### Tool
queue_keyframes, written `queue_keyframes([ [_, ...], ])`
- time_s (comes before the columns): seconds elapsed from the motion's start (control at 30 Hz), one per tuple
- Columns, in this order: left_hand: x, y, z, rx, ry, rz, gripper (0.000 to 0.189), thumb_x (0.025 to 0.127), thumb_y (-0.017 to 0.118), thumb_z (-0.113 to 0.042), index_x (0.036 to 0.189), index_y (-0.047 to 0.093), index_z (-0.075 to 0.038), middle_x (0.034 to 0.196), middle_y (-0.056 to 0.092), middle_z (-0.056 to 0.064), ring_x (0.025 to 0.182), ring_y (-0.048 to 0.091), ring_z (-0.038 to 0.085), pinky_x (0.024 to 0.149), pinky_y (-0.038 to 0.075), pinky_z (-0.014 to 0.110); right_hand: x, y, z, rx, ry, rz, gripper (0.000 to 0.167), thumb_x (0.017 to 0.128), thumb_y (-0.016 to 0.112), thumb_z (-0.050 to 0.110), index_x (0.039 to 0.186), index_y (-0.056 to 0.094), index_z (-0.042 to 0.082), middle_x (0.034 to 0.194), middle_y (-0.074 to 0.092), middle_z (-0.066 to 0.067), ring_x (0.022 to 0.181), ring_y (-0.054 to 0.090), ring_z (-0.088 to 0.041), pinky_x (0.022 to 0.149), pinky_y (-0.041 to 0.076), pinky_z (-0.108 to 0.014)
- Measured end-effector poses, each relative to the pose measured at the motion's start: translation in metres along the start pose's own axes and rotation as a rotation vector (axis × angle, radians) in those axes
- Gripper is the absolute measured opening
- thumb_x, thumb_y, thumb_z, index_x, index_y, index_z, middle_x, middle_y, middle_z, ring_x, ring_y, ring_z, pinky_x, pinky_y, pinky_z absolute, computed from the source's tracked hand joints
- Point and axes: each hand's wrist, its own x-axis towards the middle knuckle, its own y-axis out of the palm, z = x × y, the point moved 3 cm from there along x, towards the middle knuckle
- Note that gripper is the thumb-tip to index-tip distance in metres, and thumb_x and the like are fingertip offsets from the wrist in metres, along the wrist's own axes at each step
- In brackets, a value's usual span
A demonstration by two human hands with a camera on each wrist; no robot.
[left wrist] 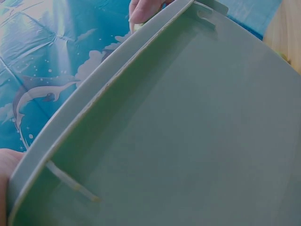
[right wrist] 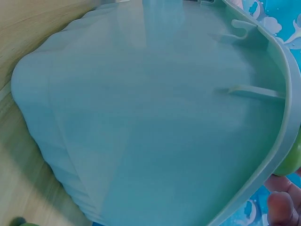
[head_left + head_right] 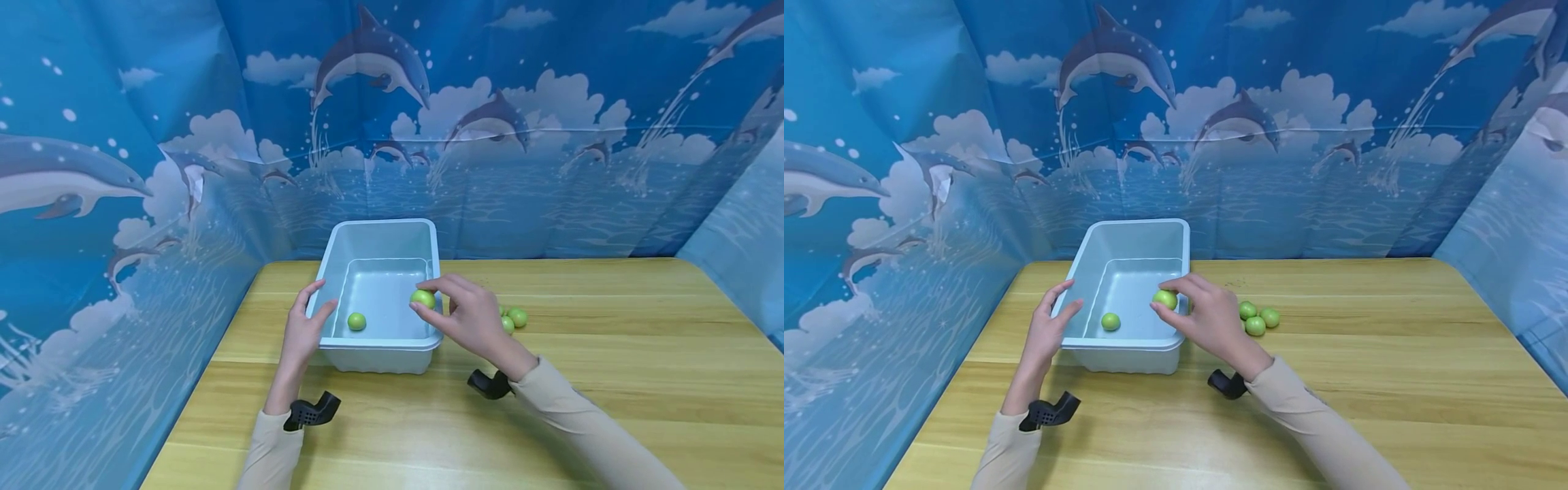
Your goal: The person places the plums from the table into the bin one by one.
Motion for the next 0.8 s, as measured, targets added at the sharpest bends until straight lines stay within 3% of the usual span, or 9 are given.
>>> queue_keyframes([
  [0.8, 0.0014, -0.0001, 0.0003, 0.005, 0.012, -0.002, 0.049, 0.094, 0.061, -0.026, 0.139, 0.045, -0.014, 0.151, 0.027, 0.01, 0.14, 0.017, 0.027, 0.11, 0.013, 0.051, -0.0003, 0.0051, 0.001, -0.022, 0.019, 0.036, 0.026, 0.08, 0.076, 0.031, 0.1, 0.072, 0.014, 0.088, 0.067, 0.0, 0.049, 0.043, 0.0, 0.044, 0.036, -0.02],
])
